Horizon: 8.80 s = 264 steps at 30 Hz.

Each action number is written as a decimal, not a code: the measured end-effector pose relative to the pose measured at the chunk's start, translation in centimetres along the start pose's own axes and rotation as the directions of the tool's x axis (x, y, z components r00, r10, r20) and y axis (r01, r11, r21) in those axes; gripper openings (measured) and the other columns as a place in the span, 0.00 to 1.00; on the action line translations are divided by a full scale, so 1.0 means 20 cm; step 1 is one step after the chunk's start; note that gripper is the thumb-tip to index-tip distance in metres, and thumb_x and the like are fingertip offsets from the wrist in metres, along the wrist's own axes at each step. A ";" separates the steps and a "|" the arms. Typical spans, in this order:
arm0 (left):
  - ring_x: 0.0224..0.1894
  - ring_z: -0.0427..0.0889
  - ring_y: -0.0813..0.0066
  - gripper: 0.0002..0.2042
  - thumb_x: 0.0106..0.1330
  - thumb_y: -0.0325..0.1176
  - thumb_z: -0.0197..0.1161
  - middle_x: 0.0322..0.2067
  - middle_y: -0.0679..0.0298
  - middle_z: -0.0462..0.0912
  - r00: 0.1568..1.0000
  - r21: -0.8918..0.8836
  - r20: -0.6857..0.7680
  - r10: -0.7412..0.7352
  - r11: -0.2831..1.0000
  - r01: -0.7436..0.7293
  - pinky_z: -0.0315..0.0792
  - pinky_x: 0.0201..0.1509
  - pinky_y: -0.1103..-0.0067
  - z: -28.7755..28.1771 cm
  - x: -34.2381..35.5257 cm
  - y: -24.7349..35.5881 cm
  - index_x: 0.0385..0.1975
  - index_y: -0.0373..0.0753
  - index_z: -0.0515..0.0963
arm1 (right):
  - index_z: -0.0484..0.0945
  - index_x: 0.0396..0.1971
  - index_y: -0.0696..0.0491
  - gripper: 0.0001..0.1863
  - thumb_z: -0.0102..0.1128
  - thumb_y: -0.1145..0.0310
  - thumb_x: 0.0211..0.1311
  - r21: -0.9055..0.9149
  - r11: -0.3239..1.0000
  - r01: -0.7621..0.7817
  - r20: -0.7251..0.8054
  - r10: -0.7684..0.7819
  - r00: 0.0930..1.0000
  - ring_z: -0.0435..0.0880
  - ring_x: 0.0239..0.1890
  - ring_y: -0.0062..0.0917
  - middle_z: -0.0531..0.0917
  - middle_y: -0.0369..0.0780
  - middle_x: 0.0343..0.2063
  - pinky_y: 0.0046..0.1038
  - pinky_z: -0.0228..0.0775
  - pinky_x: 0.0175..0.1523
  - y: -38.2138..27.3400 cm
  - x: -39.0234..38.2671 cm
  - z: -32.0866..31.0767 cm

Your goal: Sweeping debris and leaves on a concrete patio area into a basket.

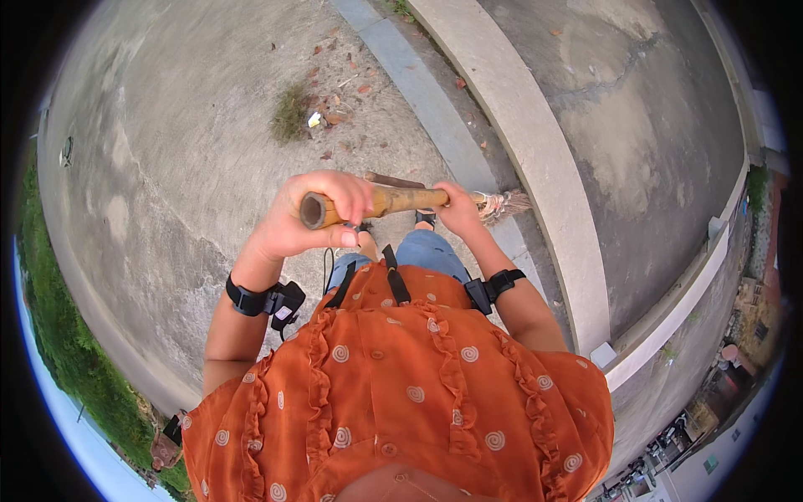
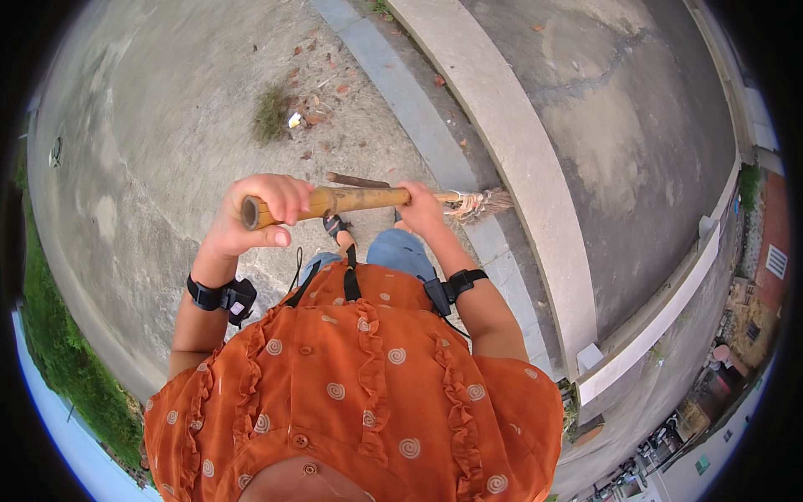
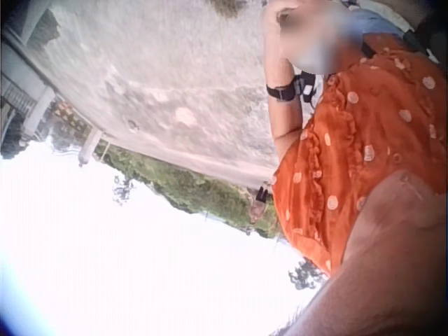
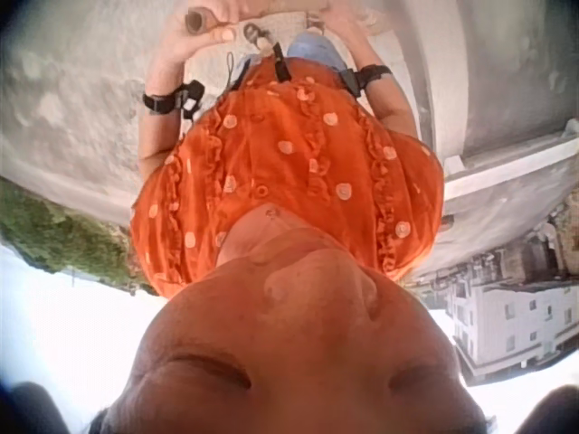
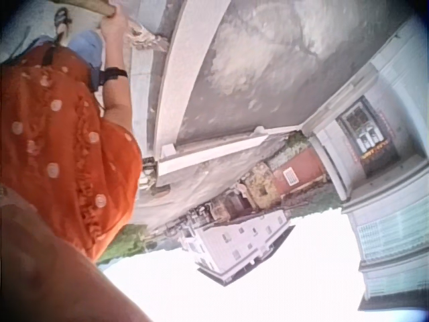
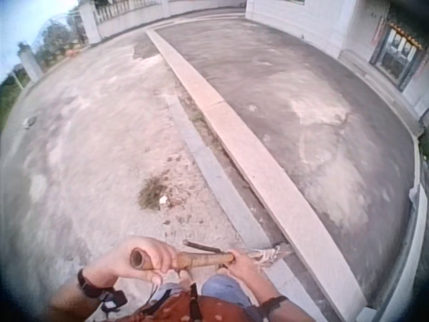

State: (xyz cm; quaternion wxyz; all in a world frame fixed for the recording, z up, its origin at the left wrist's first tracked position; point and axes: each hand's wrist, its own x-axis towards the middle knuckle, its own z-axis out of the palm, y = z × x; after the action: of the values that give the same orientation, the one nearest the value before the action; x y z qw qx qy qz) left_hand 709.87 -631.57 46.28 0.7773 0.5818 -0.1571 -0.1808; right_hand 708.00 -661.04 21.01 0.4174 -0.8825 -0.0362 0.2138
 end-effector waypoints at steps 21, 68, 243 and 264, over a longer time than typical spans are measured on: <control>0.39 0.82 0.64 0.18 0.49 0.35 0.82 0.28 0.67 0.81 0.678 0.313 -0.672 0.299 0.944 -0.106 0.67 0.63 0.57 -0.33 -0.21 0.36 0.28 0.44 0.74 | 0.79 0.44 0.41 0.17 0.60 0.74 0.54 -0.026 0.812 0.583 0.540 -0.479 0.692 0.81 0.49 0.38 0.81 0.37 0.46 0.39 0.73 0.50 -0.99 1.19 0.15; 0.48 0.79 0.63 0.18 0.48 0.30 0.81 0.33 0.65 0.81 -0.408 0.250 -0.868 0.284 0.959 0.135 0.64 0.67 0.56 -0.31 1.16 0.45 0.31 0.43 0.74 | 0.79 0.39 0.43 0.13 0.59 0.75 0.54 0.521 0.415 0.746 0.852 -0.312 -0.421 0.79 0.50 0.41 0.81 0.40 0.41 0.41 0.72 0.50 -1.63 2.50 0.53; 0.34 0.82 0.78 0.12 0.67 0.38 0.66 0.31 0.65 0.85 0.023 -0.129 -0.981 -0.194 0.730 0.671 0.76 0.42 0.78 -1.19 -2.86 -0.08 0.40 0.35 0.82 | 0.69 0.49 0.60 0.20 0.57 0.74 0.56 -0.776 0.597 0.202 0.484 0.359 0.798 0.85 0.29 0.48 0.83 0.55 0.30 0.41 0.78 0.32 -1.23 0.95 0.90; 0.53 0.82 0.49 0.32 0.55 0.51 0.73 0.51 0.46 0.82 -0.176 -0.191 -0.959 -0.222 0.048 0.981 0.77 0.56 0.62 -3.05 -4.45 -0.08 0.51 0.29 0.76 | 0.67 0.44 0.60 0.18 0.58 0.81 0.52 -0.366 0.658 -0.659 0.048 0.720 0.692 0.76 0.11 0.31 0.75 0.43 0.18 0.35 0.71 0.15 -1.35 -1.18 1.42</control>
State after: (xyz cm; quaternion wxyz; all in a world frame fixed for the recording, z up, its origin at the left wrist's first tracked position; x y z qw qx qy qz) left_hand 658.70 -539.04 25.11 0.1595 0.7771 0.5779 -0.1914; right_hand 678.14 -628.69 33.66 0.1502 -0.8602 0.2288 0.4303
